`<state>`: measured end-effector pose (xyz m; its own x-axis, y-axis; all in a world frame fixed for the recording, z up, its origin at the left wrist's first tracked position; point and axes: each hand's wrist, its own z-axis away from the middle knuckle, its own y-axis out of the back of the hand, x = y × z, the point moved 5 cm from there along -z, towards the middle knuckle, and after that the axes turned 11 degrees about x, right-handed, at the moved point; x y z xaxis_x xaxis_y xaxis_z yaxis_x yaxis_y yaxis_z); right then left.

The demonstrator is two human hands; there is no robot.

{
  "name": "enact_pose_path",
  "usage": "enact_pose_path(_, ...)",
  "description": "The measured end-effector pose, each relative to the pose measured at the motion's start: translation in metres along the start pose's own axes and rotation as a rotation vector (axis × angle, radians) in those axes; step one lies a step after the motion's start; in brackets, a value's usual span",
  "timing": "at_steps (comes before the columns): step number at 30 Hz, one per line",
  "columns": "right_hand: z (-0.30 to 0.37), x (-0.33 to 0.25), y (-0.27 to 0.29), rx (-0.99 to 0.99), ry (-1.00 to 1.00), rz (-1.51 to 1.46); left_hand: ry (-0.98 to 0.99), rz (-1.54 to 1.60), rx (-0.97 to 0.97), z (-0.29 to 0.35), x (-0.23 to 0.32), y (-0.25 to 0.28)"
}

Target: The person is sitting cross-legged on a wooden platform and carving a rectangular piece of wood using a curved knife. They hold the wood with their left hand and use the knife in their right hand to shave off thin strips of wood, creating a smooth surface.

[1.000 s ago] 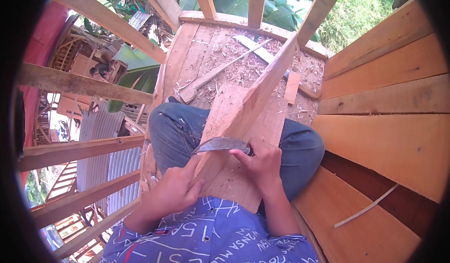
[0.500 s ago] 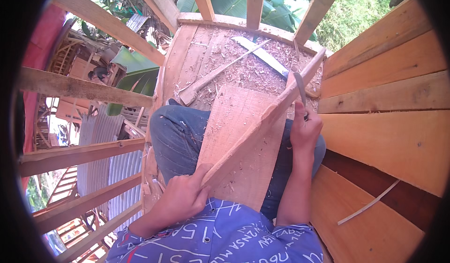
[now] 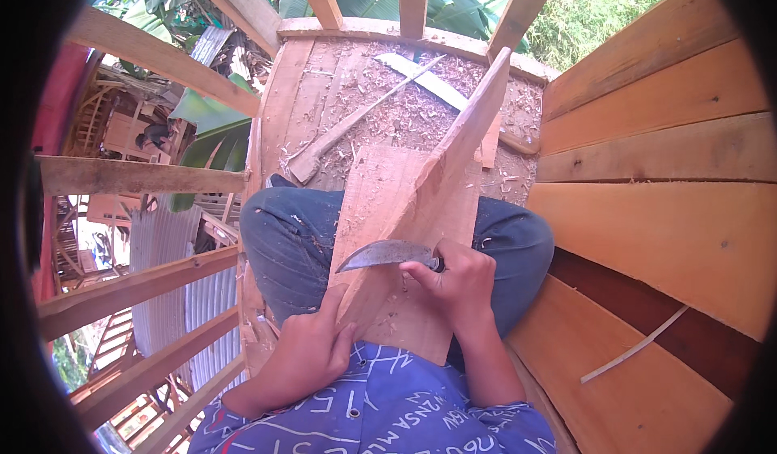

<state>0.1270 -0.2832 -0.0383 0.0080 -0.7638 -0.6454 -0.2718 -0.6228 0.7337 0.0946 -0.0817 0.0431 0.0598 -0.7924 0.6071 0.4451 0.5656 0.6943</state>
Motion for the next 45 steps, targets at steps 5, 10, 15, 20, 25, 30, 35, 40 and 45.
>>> enact_pose_path(5,-0.040,0.039,-0.005,0.132,-0.105,0.072,-0.026,0.028,0.015,-0.002,-0.006,-0.007)
enact_pose_path(10,-0.035,0.040,-0.011,0.144,-0.035,0.006,-0.037,0.082,0.014,0.005,-0.016,-0.005)
enact_pose_path(15,0.006,0.007,-0.018,0.012,0.073,-0.136,-0.128,0.181,0.091,0.012,-0.025,-0.007)
enact_pose_path(20,-0.014,0.018,-0.009,0.142,0.066,-0.007,-0.195,0.190,0.104,0.014,-0.022,-0.001)
enact_pose_path(25,-0.048,0.075,0.013,0.219,-0.294,0.226,-0.265,-0.027,0.230,0.009,-0.024,0.011)
enact_pose_path(30,-0.048,0.058,0.054,0.207,-0.230,0.078,-0.199,0.003,0.088,0.008,-0.029,0.017)
enact_pose_path(35,-0.027,0.015,0.049,0.098,-0.191,-0.002,-0.159,-0.005,0.037,0.007,-0.019,0.018)
enact_pose_path(40,-0.006,-0.020,0.033,-0.085,-0.134,0.042,-0.134,-0.014,-0.007,0.010,-0.025,0.016)
enact_pose_path(45,-0.001,-0.046,0.011,-0.162,0.063,0.209,-0.177,0.003,0.007,0.013,-0.030,0.010)
